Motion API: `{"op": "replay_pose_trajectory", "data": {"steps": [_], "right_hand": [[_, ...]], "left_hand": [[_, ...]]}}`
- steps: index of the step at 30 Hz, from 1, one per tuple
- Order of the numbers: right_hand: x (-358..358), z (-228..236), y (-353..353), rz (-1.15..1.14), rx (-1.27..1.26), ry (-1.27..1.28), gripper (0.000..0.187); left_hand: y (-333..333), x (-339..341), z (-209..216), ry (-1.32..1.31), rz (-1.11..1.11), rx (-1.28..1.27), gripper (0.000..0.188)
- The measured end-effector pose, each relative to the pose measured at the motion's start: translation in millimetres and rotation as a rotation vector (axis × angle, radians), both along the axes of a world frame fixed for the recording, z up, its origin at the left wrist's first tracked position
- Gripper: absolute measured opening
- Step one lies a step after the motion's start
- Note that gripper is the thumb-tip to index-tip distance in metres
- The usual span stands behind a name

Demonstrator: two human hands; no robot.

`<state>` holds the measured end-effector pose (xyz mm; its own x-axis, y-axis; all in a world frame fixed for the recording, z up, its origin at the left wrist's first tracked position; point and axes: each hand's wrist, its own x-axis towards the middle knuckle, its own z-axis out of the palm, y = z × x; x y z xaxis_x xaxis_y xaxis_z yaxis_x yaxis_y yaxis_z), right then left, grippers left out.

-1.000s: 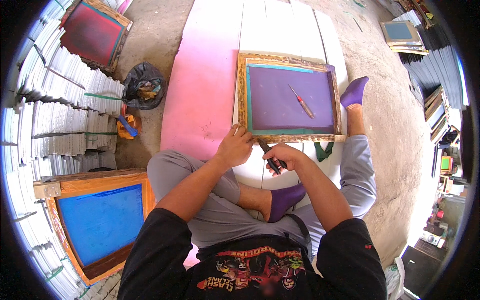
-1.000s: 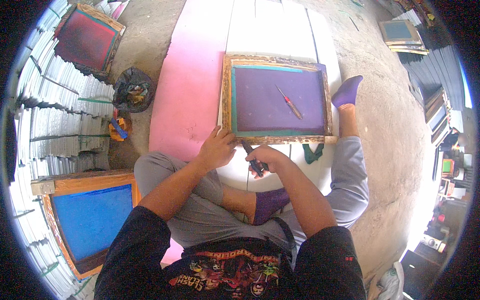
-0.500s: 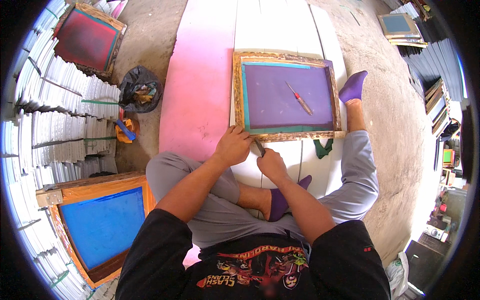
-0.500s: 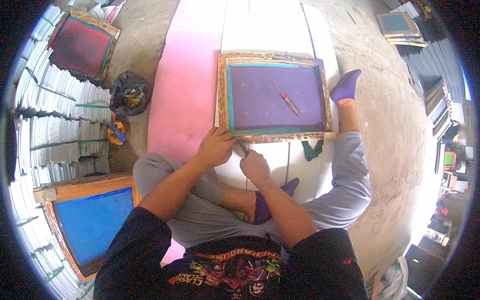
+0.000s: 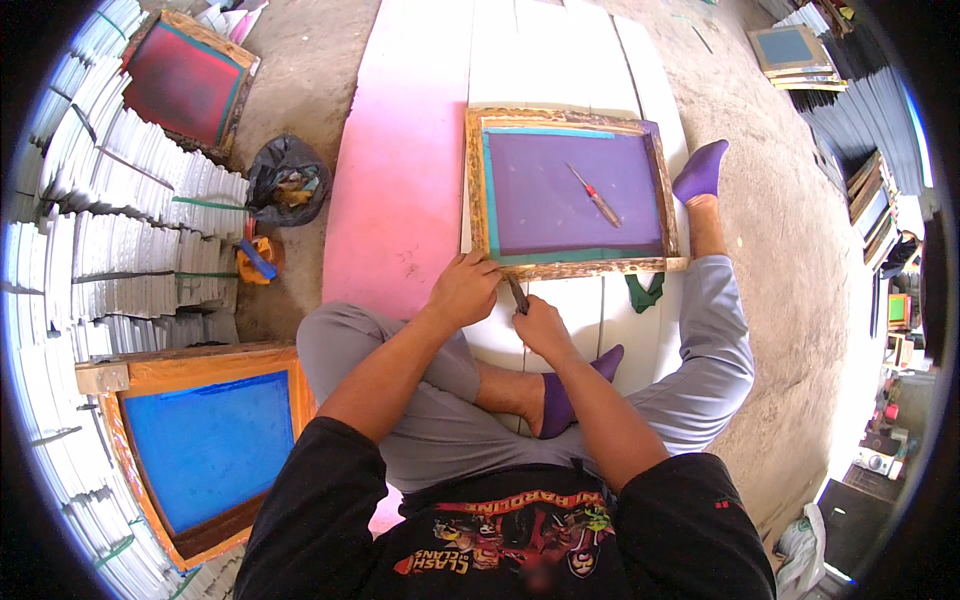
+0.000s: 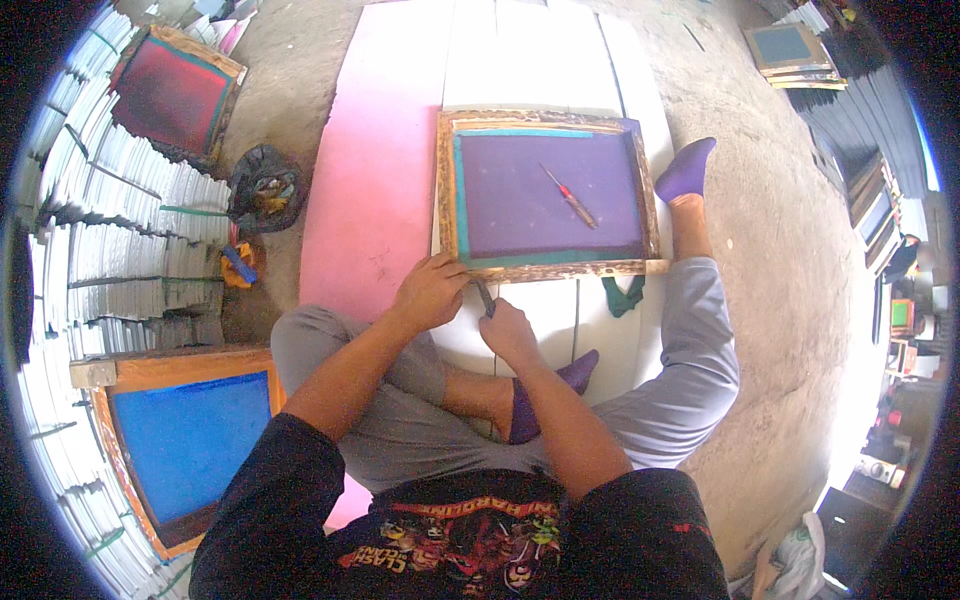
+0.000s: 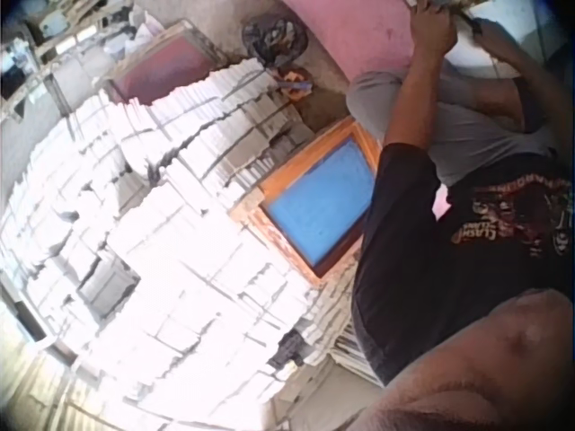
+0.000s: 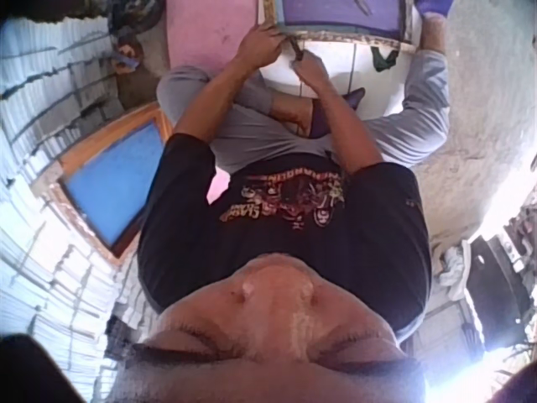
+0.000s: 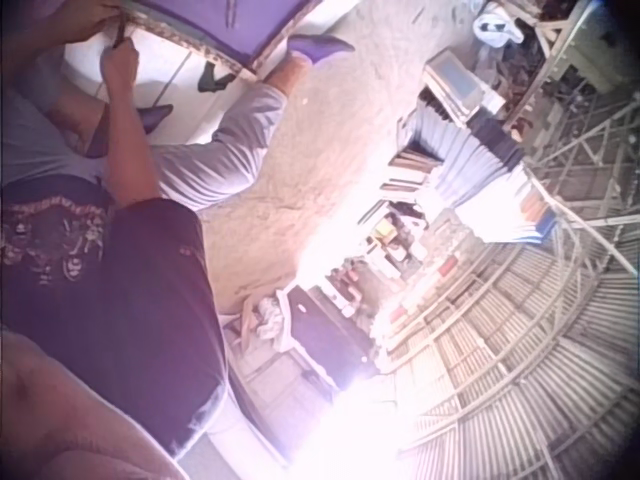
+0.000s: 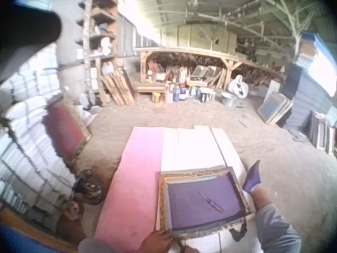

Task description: The person sits on the floor and uses pliers to trim excess material from the edges of a purple screen frame. The person repeatedly repositions the frame and uses the pliers to pull and cut along the perimeter.

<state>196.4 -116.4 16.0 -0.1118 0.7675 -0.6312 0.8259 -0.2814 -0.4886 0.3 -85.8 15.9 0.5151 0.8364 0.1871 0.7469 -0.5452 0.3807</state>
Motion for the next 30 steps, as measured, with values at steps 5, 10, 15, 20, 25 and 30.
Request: {"op": "replay_pose_trajectory", "data": {"steps": [5,10,15,20,25,30], "right_hand": [[-3.3,11.8,-5.4,-0.513,-0.465,0.519,0.034],[-10.3,11.8,-5.3,-0.554,-0.460,0.465,0.033],[-7.3,11.4,-3.0,-0.500,-0.424,0.395,0.035],[-3.6,12.2,0.9,-0.500,-0.452,0.394,0.035],[-7.6,24.7,7.4,-0.522,-0.476,0.402,0.031],[-16.3,30.7,10.7,-0.622,-0.529,0.430,0.028]], "left_hand": [[0.9,-3.3,2.0,0.022,-0.011,-0.057,0.027],[2.9,-3.6,3.2,0.063,-0.012,-0.098,0.026],[4.5,-3.6,7.3,0.035,-0.006,-0.137,0.029],[7.2,-2.0,4.3,0.019,0.016,-0.102,0.017],[7.6,-2.3,0.9,-0.008,0.029,-0.058,0.013],[11.0,-1.0,-0.3,0.004,0.020,-0.110,0.013]]}}
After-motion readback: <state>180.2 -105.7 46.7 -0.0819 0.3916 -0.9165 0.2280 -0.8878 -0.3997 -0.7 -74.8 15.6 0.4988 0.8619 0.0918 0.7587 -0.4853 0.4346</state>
